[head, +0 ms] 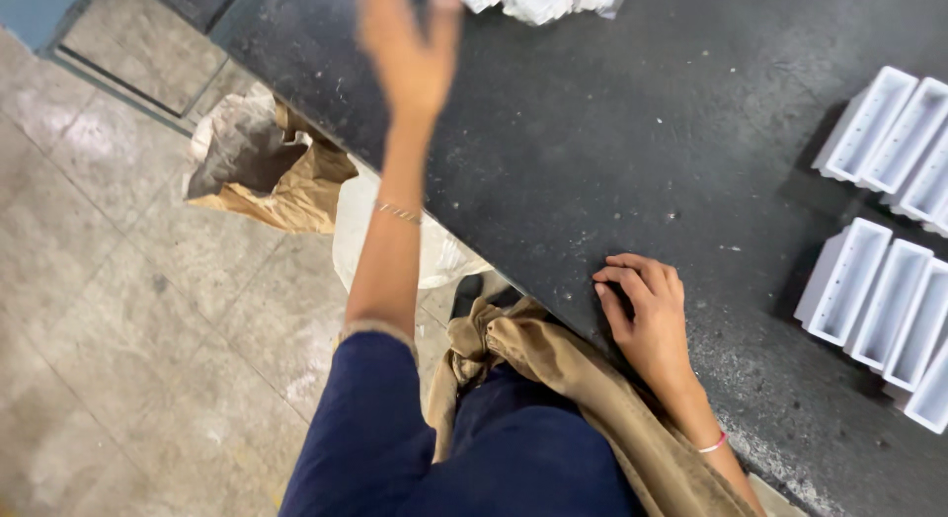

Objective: The person sits at a workshop table and unwraps clear plastic film from white plastic mold halves one at a time, stacking the unwrapped pieces in rows on the table. Near the end, the person wipes one plastic piece with a blue cloth and places it with the others.

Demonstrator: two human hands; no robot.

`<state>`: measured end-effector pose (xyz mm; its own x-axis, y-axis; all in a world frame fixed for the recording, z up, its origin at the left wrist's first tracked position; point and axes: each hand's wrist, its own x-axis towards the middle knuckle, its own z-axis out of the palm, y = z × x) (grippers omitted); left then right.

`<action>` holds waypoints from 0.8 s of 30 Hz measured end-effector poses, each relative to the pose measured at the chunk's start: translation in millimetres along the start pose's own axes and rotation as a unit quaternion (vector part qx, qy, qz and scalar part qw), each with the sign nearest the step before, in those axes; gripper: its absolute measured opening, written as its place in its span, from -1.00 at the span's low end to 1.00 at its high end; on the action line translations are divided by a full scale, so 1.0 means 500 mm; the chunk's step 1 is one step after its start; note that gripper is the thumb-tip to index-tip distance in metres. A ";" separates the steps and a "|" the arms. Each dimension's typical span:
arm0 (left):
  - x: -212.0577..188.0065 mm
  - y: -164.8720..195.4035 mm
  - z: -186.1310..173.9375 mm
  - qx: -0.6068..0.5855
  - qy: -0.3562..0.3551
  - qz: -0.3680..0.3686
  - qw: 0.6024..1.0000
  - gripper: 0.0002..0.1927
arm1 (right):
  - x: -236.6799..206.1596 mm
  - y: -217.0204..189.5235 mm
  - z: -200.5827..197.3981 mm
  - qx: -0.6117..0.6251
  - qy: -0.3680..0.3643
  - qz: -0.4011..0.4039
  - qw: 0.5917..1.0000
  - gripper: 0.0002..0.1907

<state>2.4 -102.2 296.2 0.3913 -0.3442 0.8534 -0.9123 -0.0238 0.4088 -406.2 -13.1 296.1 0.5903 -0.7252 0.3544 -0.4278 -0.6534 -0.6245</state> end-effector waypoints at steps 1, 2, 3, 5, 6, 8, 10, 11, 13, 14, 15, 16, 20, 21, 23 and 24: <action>0.006 0.033 0.048 -0.019 -0.147 -0.050 0.988 -0.47 | -0.001 0.001 -0.001 0.003 0.001 0.000 1.000 -0.84; 0.006 0.063 0.093 -0.052 -0.158 0.053 0.985 -0.35 | -0.003 0.001 -0.002 0.006 0.003 0.000 1.000 -0.85; 0.008 0.085 0.135 -0.027 -0.211 0.071 0.975 -0.31 | -0.004 0.002 -0.003 0.009 0.003 0.000 1.000 -0.85; 0.008 0.112 0.204 0.039 -0.280 0.099 0.954 -0.21 | -0.008 0.004 -0.005 0.019 -0.002 0.002 1.000 -0.85; 0.008 0.122 0.234 0.079 -0.296 0.109 0.946 -0.16 | -0.008 0.005 -0.008 0.023 -0.004 0.003 1.000 -0.85; 0.005 0.133 0.277 0.129 -0.295 0.105 0.941 -0.12 | -0.008 0.007 -0.011 0.038 0.002 -0.008 0.999 -0.83; 0.001 0.137 0.303 0.152 -0.264 0.075 0.949 -0.15 | -0.008 0.007 -0.014 0.048 0.003 -0.008 0.999 -0.84; 0.001 0.139 0.310 0.152 -0.269 0.071 0.948 -0.15 | -0.008 0.008 -0.015 0.051 0.001 -0.003 0.999 -0.84; -0.001 0.134 0.309 0.155 -0.281 0.060 0.945 -0.13 | -0.010 0.008 -0.014 0.058 0.000 -0.002 0.998 -0.86; -0.004 0.127 0.304 0.144 -0.285 0.072 0.945 -0.15 | -0.011 0.009 -0.014 0.059 0.003 -0.004 0.998 -0.87; -0.008 0.117 0.297 0.128 -0.292 0.084 0.944 -0.17 | -0.013 0.012 -0.014 0.059 0.008 -0.001 0.998 -0.88; -0.013 0.118 0.285 0.109 -0.302 0.097 0.942 -0.19 | -0.016 0.014 -0.015 0.063 0.008 -0.008 0.998 -0.87; -0.053 0.151 0.184 -0.011 -0.294 0.101 0.950 -0.42 | -0.024 0.027 -0.018 0.076 0.008 -0.015 0.997 -0.87; -0.071 0.176 0.153 -0.027 -0.306 0.105 0.946 -0.40 | -0.027 0.028 -0.020 0.082 0.006 -0.017 0.996 -0.87; -0.107 0.230 0.082 -0.052 -0.334 0.112 0.934 -0.40 | -0.032 0.026 -0.023 0.117 0.022 0.023 0.993 -0.87; -0.121 0.261 0.051 -0.060 -0.348 0.114 0.929 -0.41 | -0.034 0.024 -0.024 0.137 0.029 0.037 0.989 -0.87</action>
<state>-143.2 -108.3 289.7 -0.0219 -0.8512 0.5245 -0.9255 0.2157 0.3114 -429.5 -11.4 291.0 0.5204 -0.7856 0.3348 -0.2619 -0.5200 -0.8130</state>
